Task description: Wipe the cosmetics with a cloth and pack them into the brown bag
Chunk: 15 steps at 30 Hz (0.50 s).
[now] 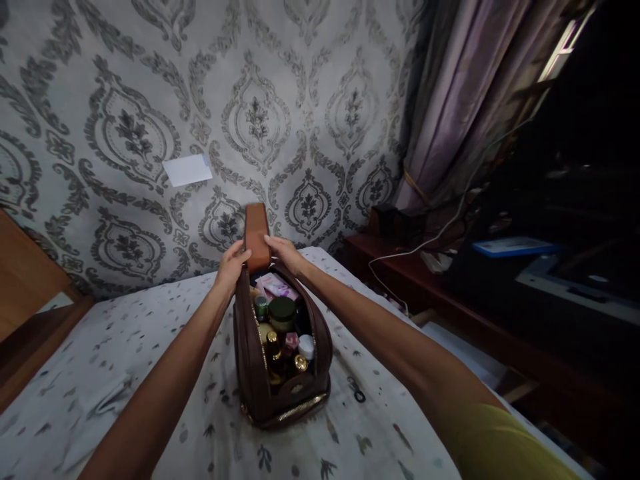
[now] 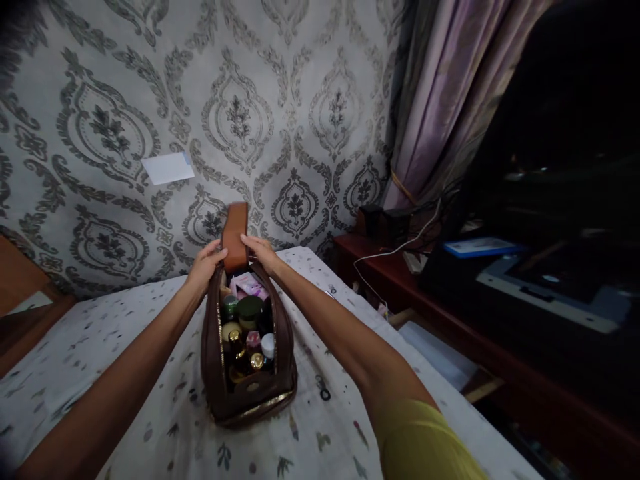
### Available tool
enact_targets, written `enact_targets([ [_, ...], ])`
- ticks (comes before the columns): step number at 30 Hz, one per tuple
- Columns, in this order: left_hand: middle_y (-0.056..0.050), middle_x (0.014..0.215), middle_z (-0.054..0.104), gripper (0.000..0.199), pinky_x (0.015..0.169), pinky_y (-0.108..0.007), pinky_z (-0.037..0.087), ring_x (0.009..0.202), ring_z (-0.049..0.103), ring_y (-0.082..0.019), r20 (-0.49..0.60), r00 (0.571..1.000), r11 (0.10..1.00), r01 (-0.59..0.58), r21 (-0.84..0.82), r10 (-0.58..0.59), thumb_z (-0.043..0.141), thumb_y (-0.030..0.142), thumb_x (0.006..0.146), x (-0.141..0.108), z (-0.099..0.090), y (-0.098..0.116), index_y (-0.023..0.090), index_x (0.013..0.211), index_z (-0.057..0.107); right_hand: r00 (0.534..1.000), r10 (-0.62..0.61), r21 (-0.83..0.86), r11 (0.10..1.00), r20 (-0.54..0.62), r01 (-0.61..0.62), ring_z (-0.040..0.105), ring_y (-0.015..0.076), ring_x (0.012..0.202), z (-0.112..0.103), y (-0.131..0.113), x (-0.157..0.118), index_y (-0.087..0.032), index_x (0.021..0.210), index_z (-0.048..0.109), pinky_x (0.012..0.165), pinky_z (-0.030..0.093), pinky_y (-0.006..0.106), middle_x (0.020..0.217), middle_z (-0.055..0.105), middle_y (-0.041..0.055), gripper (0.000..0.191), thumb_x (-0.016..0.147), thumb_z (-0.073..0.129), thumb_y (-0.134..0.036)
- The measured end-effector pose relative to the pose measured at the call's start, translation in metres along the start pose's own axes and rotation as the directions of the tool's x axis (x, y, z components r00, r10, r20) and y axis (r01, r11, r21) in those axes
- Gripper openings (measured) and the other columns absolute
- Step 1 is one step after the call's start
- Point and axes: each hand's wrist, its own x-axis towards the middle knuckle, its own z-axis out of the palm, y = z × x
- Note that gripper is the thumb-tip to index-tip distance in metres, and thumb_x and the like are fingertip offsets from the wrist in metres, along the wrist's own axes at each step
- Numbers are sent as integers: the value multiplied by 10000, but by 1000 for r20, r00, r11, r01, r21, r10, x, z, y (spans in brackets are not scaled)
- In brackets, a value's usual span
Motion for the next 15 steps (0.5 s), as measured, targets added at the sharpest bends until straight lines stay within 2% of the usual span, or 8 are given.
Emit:
enact_targets([
  [6,-32,975,668,224,715,-335,571,792,649,-150,22,993,993,-114,19,114,639,311,926,-16,-1,9,149,1080,631,998,-56,-47,997,18,57,630,135,755,2,-10,-15,-207,835,698,732,445,246,836,732,-18,274,647,817,-367],
  [11,-30,959,675,218,733,-347,571,806,656,-157,47,981,979,-193,70,190,646,324,921,-26,0,14,147,1049,642,987,-150,-92,984,52,155,632,154,775,5,-16,-36,-195,775,703,767,465,268,798,725,-10,264,635,798,-399],
  [15,-56,1057,676,254,795,-389,574,903,664,-186,74,970,966,-237,102,230,640,346,923,-34,0,13,148,1083,643,975,-207,-141,966,86,217,644,178,770,5,-17,-52,-191,711,709,806,492,306,730,713,-12,279,619,798,-439],
])
